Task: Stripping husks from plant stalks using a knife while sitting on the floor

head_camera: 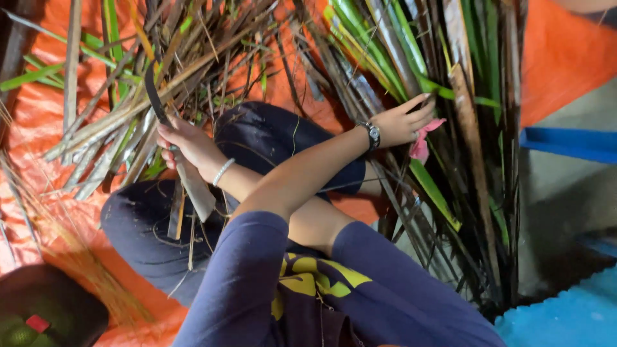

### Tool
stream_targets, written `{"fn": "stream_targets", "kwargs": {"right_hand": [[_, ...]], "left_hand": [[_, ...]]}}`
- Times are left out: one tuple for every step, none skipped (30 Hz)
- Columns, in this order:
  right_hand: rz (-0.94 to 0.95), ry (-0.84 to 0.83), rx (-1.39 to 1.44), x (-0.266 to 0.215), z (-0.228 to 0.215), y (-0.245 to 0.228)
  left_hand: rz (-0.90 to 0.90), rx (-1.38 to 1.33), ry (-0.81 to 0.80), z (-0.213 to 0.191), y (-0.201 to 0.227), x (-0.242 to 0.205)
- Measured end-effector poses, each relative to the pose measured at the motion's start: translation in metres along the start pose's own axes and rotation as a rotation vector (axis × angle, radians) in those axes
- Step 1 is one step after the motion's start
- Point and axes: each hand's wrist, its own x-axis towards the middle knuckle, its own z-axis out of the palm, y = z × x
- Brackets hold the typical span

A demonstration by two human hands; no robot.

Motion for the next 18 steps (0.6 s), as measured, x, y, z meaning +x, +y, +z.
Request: {"fn": "stream_targets", "kwargs": {"right_hand": [[-0.012, -0.007, -0.007, 0.01, -0.009, 0.011], [0.0, 0.005, 0.017, 0.02, -0.018, 0.021], [0.018, 0.019, 0.048, 0.027, -0.027, 0.036], [0.012, 0.015, 0.047, 0.028, -0.028, 0.037], [0.006, 0.016, 0.044, 0.029, -0.028, 0.037], [0.0, 0.016, 0.041, 0.03, -0.028, 0.038], [-0.001, 0.008, 0.04, 0.031, -0.028, 0.037], [-0.002, 0.011, 0.035, 0.032, -0.028, 0.037], [-0.002, 0.016, 0.031, 0.032, -0.029, 0.038], [-0.002, 0.011, 0.03, 0.032, -0.03, 0.038], [-0.005, 0.015, 0.022, 0.033, -0.031, 0.036], [-0.009, 0.018, 0.014, 0.034, -0.032, 0.034], [-0.011, 0.011, 0.008, 0.034, -0.034, 0.031], [-0.013, 0.013, -0.002, 0.035, -0.036, 0.028], [-0.011, 0.013, -0.011, 0.036, -0.036, 0.028], [-0.009, 0.002, -0.016, 0.035, -0.036, 0.025], [-0.007, 0.0, -0.022, 0.035, -0.034, 0.023], [-0.004, -0.002, -0.028, 0.034, -0.033, 0.021]], "left_hand": [[0.013, 0.008, 0.003, 0.004, -0.003, -0.001], [-0.001, -0.03, 0.007, 0.009, -0.006, -0.001], [-0.021, -0.073, 0.006, 0.013, -0.005, -0.004], [-0.014, -0.071, 0.005, 0.006, -0.008, -0.009], [-0.011, -0.079, 0.048, -0.002, -0.013, -0.014], [-0.008, -0.088, 0.09, -0.011, -0.017, -0.02], [-0.005, -0.082, 0.086, -0.034, -0.026, -0.022], [-0.012, -0.069, 0.086, -0.057, -0.035, -0.024], [-0.019, -0.057, 0.087, -0.08, -0.043, -0.026], [-0.018, -0.053, 0.084, -0.12, -0.052, -0.025], [-0.039, 0.002, 0.099, -0.16, -0.063, -0.022], [-0.06, 0.056, 0.114, -0.201, -0.073, -0.019], [-0.056, 0.065, 0.114, -0.227, -0.083, -0.032], [-0.069, 0.172, -0.065, -0.254, -0.093, -0.045], [-0.086, 0.28, -0.248, -0.282, -0.102, -0.059], [-0.087, 0.292, -0.251, -0.309, -0.107, -0.066], [-0.205, 0.307, -0.199, -0.336, -0.111, -0.073], [-0.322, 0.323, -0.145, -0.364, -0.114, -0.08]]}}
